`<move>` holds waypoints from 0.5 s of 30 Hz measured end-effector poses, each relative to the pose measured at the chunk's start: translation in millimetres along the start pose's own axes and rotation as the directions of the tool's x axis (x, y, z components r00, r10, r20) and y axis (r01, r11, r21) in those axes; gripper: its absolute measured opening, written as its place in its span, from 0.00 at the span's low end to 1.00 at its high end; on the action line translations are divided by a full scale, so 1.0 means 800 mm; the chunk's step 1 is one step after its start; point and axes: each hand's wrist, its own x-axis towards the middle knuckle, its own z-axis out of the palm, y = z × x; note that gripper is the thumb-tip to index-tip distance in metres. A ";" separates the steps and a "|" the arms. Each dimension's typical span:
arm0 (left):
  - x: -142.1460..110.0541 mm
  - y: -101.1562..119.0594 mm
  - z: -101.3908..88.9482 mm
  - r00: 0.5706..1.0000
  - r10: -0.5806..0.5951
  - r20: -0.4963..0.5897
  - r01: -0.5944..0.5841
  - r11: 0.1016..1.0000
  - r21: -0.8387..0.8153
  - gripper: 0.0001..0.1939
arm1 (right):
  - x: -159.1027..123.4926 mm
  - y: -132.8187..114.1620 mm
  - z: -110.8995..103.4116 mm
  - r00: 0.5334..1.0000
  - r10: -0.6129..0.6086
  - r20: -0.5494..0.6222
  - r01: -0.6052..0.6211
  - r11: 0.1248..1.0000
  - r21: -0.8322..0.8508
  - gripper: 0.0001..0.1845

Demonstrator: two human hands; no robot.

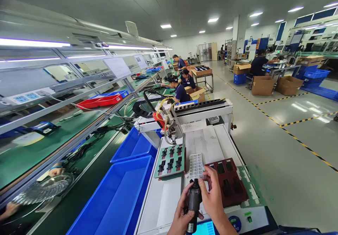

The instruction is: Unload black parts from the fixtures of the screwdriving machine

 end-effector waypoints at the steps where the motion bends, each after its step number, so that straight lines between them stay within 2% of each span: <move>1: 0.001 -0.001 -0.001 1.000 0.012 -0.002 -0.012 1.000 -0.008 0.46 | -0.001 -0.008 -0.004 1.000 -0.003 0.011 0.003 1.000 -0.018 0.24; 3: 0.003 -0.001 -0.005 0.999 0.035 -0.016 -0.035 0.999 0.001 0.45 | -0.006 -0.028 -0.012 0.990 0.075 0.123 -0.076 0.997 0.005 0.21; 5: 0.006 0.001 -0.009 0.998 0.058 -0.034 -0.057 0.998 0.033 0.44 | -0.012 -0.046 -0.018 0.934 0.188 0.303 -0.213 0.976 0.051 0.25; 7: 0.009 0.004 -0.013 0.996 0.078 -0.049 -0.075 0.995 0.069 0.45 | -0.019 -0.056 -0.021 0.873 0.251 0.419 -0.299 0.953 0.054 0.27; 9: 0.010 0.006 -0.014 0.993 0.102 -0.064 -0.093 0.988 0.122 0.46 | -0.026 -0.056 -0.021 0.862 0.267 0.431 -0.300 0.954 0.010 0.27; 15: 0.012 0.005 -0.013 0.983 0.149 -0.107 -0.121 0.965 0.234 0.44 | -0.031 -0.044 -0.016 0.899 0.249 0.361 -0.204 0.966 -0.160 0.29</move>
